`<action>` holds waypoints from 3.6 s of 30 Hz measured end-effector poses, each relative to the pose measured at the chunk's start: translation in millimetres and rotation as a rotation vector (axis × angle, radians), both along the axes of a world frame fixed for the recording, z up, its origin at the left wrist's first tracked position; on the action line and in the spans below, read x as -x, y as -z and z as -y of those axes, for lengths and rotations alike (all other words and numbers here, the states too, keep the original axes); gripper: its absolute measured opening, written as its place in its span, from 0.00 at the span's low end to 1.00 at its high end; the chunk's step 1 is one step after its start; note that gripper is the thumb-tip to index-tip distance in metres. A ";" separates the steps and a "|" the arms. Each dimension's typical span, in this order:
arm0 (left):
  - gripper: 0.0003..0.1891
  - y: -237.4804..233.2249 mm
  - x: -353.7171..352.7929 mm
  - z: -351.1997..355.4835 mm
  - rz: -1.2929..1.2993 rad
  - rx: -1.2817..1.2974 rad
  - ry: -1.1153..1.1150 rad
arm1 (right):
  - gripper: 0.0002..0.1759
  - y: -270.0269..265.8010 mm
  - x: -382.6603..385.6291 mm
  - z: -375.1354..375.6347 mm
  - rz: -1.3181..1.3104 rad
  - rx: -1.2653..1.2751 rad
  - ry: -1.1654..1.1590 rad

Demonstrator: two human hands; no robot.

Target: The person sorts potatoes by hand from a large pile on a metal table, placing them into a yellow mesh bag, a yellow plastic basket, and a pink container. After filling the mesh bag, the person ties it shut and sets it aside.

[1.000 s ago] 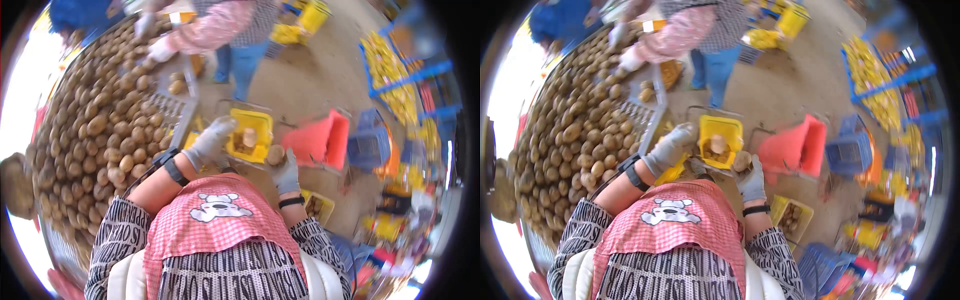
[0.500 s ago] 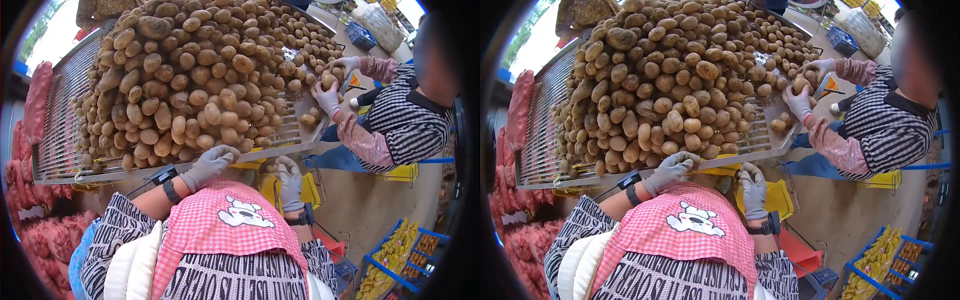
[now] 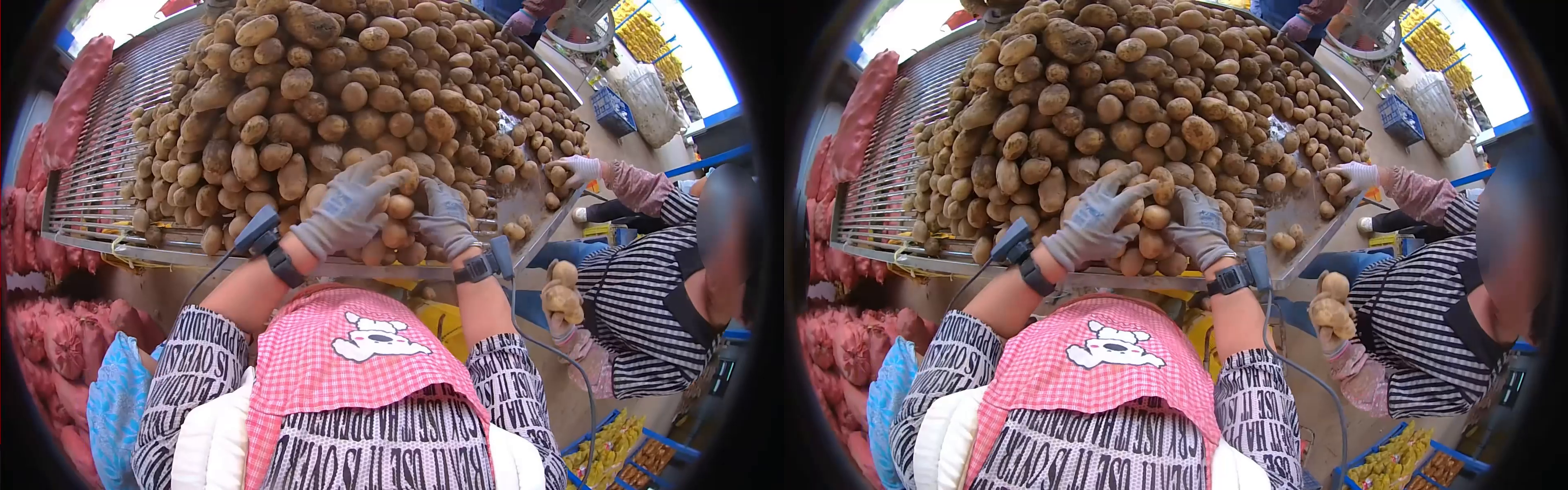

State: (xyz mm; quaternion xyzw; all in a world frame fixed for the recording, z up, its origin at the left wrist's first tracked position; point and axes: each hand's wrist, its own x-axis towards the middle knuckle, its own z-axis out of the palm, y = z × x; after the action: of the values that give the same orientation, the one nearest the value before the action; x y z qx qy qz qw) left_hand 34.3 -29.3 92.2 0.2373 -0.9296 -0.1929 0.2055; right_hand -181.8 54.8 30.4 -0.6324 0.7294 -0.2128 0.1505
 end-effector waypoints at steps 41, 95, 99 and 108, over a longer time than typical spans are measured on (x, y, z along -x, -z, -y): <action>0.29 -1.5 -1.3 31.0 -1.307 -2.492 0.352 | 0.47 -26.7 38.6 77.6 -0.289 -0.645 0.168; 0.14 35.3 44.1 -95.1 0.307 -1.525 0.251 | 0.15 3.4 -43.6 -157.2 1.417 0.370 0.892; 0.13 32.2 -14.4 -71.5 0.020 -1.394 0.047 | 0.17 5.4 -39.2 -95.4 1.054 0.360 0.625; 0.14 24.3 -123.7 -32.3 -0.544 -0.992 -0.533 | 0.18 -34.0 -64.6 28.9 0.463 0.454 0.006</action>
State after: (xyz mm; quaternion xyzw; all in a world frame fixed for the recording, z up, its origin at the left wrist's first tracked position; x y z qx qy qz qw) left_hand 158.1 3.0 67.9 0.4707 -0.5526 -0.5971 0.3414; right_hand -117.2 25.9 64.4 -0.5825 0.6116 -0.5088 0.1666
